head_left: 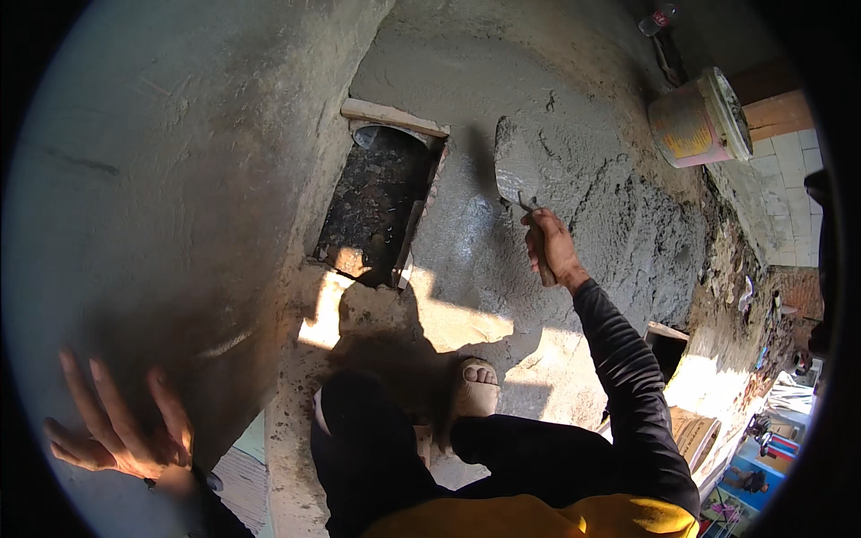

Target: The person scoops wet cement from a bucket with a trowel and spreads it onto a concrete floor, smoothing the surface around a rectangular opening. The person repeatedly applies and levels the cement to create a uniform finish.

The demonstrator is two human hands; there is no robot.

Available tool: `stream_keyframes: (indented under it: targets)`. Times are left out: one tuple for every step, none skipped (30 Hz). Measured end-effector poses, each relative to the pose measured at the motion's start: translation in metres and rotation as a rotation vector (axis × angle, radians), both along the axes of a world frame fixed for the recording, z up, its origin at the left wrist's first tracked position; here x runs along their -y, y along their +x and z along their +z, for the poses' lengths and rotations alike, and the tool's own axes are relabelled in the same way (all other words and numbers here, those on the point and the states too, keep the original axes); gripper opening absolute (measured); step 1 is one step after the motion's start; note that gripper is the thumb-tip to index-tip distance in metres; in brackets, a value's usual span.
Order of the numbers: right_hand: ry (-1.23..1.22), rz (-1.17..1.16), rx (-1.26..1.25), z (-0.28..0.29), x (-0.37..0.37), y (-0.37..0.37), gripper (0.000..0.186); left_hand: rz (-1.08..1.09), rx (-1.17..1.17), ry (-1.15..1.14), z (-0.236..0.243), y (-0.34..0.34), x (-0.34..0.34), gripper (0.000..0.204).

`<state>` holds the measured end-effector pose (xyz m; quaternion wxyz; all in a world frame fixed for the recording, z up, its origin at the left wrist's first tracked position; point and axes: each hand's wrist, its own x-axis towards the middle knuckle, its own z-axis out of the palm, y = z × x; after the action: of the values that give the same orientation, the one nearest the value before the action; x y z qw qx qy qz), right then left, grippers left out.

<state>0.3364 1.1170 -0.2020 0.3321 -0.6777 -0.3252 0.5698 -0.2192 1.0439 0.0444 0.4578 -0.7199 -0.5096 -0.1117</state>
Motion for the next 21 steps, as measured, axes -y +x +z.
stream_keyframes:
  targets:
    - [0.027, 0.089, 0.083, 0.004, -0.022, -0.003, 0.043, -0.003, -0.017, 0.006, -0.001, 0.001, -0.001, 0.056]
    - [0.075, 0.151, 0.275, 0.003, -0.047, -0.014, 0.043, 0.007, -0.023, 0.002, -0.001, 0.002, -0.001, 0.056]
    - [0.147, 0.222, 0.456, 0.000, -0.074, -0.028, 0.043, 0.033, -0.014, -0.008, -0.001, 0.003, -0.001, 0.055]
    - [0.224, 0.289, 0.636, -0.003, -0.101, -0.045, 0.043, 0.046, -0.042, -0.008, -0.001, 0.004, 0.000, 0.055]
    - [0.329, 0.364, 0.773, -0.007, -0.127, -0.064, 0.044, 0.072, -0.054, -0.014, -0.001, 0.005, 0.000, 0.055]
    - [0.400, 0.432, 0.921, -0.010, -0.150, -0.083, 0.045, 0.099, -0.058, -0.027, -0.001, 0.006, 0.000, 0.055]
    - [0.391, 0.506, 1.000, -0.011, -0.172, -0.099, 0.047, 0.105, -0.069, -0.021, -0.001, 0.007, 0.000, 0.055]
    - [0.347, 0.551, 1.101, -0.012, -0.188, -0.113, 0.048, 0.111, -0.076, -0.019, -0.002, 0.007, -0.001, 0.055]
    - [0.391, 0.541, 1.086, -0.013, -0.200, -0.124, 0.047, 0.127, -0.083, -0.021, -0.002, 0.007, -0.002, 0.055]
    - [0.436, 0.512, 1.084, -0.013, -0.210, -0.132, 0.047, 0.119, -0.090, -0.015, -0.002, 0.006, -0.003, 0.056]
    - [0.440, 0.507, 1.071, -0.013, -0.217, -0.136, 0.046, 0.122, -0.097, -0.014, -0.003, 0.006, -0.003, 0.056]
    - [0.353, 0.472, 0.932, -0.012, -0.223, -0.136, 0.045, 0.140, -0.097, -0.014, -0.003, 0.006, -0.003, 0.056]
    - [0.224, 0.458, 0.781, -0.012, -0.228, -0.135, 0.044, 0.137, -0.104, -0.014, -0.003, 0.005, -0.004, 0.056]
    - [0.120, 0.451, 0.602, -0.013, -0.233, -0.135, 0.043, 0.148, -0.107, -0.017, -0.003, 0.006, -0.003, 0.055]
    - [0.033, 0.400, 0.399, -0.016, -0.238, -0.136, 0.043, 0.172, -0.106, -0.023, -0.003, 0.005, -0.003, 0.055]
    - [-0.029, 0.354, 0.169, -0.019, -0.242, -0.138, 0.043, 0.170, -0.111, -0.024, -0.003, 0.006, -0.003, 0.055]
    - [-0.096, 0.273, -0.026, -0.023, -0.247, -0.142, 0.043, 0.180, -0.113, -0.026, -0.003, 0.006, -0.003, 0.055]
    - [-0.100, 0.287, -0.096, -0.028, -0.250, -0.149, 0.044, 0.196, -0.110, -0.031, -0.003, 0.006, -0.004, 0.054]
    - [-0.110, 0.271, -0.130, -0.032, -0.252, -0.157, 0.045, 0.174, -0.091, -0.027, -0.002, 0.007, -0.004, 0.053]
    - [-0.087, 0.241, -0.145, -0.035, -0.253, -0.164, 0.045, 0.163, -0.063, -0.027, -0.002, 0.007, -0.005, 0.052]
    - [-0.106, 0.342, -0.079, -0.037, -0.252, -0.169, 0.044, 0.160, -0.031, -0.037, -0.002, 0.008, -0.005, 0.051]
